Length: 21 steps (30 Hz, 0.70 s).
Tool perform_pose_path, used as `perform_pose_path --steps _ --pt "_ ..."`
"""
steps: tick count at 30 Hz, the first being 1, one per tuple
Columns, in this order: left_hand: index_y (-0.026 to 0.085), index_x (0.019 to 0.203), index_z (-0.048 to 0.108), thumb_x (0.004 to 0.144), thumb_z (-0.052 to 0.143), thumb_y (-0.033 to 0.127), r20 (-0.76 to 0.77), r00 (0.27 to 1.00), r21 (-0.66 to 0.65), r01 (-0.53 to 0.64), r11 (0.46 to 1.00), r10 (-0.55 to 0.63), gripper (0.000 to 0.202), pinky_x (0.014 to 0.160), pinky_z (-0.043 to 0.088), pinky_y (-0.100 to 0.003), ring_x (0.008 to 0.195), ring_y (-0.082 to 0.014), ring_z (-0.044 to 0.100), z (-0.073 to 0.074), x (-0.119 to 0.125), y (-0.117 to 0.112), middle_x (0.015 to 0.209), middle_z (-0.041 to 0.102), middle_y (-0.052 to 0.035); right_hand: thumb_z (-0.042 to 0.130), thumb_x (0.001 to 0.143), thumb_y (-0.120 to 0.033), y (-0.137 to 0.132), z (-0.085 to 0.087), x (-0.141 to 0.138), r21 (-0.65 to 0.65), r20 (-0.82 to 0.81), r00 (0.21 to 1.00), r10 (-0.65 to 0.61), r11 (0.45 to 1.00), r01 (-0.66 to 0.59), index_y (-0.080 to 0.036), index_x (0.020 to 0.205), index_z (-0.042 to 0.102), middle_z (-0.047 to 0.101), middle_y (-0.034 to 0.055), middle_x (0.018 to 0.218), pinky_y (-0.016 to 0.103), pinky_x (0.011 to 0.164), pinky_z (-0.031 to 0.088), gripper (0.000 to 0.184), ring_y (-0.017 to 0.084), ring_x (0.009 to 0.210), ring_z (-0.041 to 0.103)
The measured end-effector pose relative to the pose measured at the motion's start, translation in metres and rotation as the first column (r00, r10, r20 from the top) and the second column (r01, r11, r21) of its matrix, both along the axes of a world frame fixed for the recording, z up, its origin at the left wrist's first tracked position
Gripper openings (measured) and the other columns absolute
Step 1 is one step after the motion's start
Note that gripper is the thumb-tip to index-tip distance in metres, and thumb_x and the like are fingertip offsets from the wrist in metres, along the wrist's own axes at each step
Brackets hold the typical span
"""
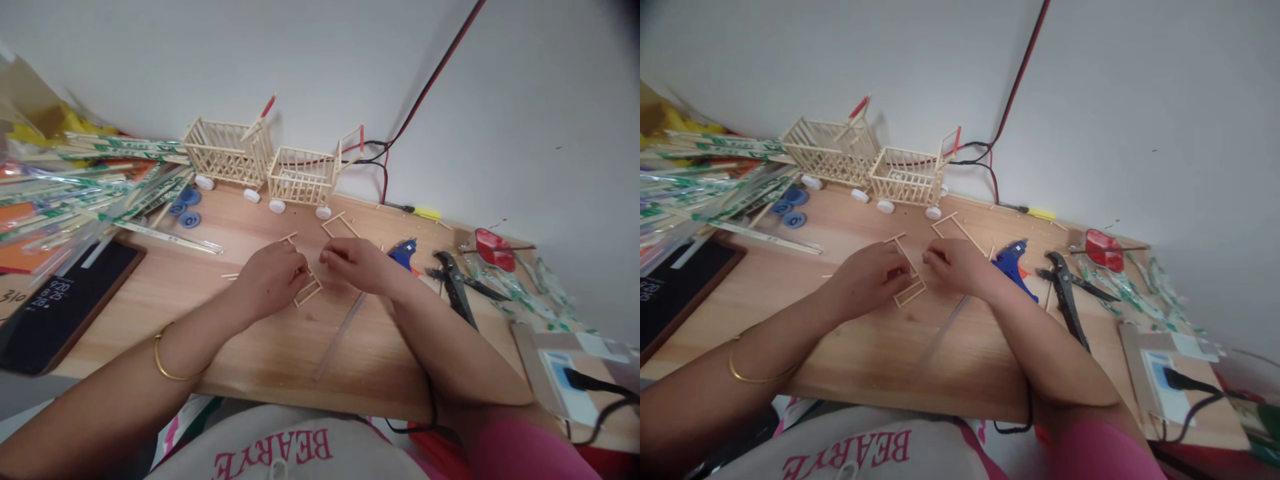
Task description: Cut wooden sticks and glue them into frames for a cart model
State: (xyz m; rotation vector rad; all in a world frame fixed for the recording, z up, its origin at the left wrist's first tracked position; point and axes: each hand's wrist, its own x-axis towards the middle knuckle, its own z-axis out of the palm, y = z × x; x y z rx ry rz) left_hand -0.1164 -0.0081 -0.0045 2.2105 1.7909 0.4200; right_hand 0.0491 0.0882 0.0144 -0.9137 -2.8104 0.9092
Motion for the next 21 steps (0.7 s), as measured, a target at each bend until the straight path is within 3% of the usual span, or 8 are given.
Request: perform_pose_path --steps 4,10,21 --pt "0.017 0.073 0.065 0.081 0.050 0.025 -0.060 0.998 0.010 -0.021 1.000 0.022 0.019 0.068 0.041 -0.031 0.075 -0.0194 0.057 -0.004 0.007 -0.001 0.074 0.064 -0.0058 0.051 0.075 -0.021 -0.004 -0.002 0.000 -0.033 0.088 0.996 0.023 0.999 -0.020 -0.016 0.074 0.063 0.062 0.0003 0.067 0.021 0.054 0.032 0.013 0.010 0.060 0.050" --pt "0.016 0.069 0.065 0.079 0.049 0.024 -0.122 0.991 -0.030 -0.052 0.998 0.048 0.020 0.065 0.040 -0.030 0.073 -0.0193 0.057 -0.001 0.011 0.001 0.072 0.065 -0.0059 0.052 0.073 -0.025 -0.011 -0.009 -0.004 0.022 0.157 0.987 -0.030 0.999 0.027 -0.018 0.073 0.066 0.065 0.0017 0.069 0.022 0.054 0.031 0.015 0.011 0.060 0.052" --pt "0.017 0.068 0.064 0.079 0.045 0.025 -0.192 0.978 -0.052 -0.092 0.994 0.080 0.023 0.064 0.038 -0.031 0.073 -0.0204 0.058 0.000 0.015 0.001 0.072 0.065 -0.0067 0.052 0.069 -0.027 -0.015 -0.012 -0.009 0.081 0.177 0.982 -0.073 0.995 0.059 -0.018 0.069 0.066 0.066 0.0022 0.067 0.023 0.055 0.031 0.016 0.012 0.060 0.053"
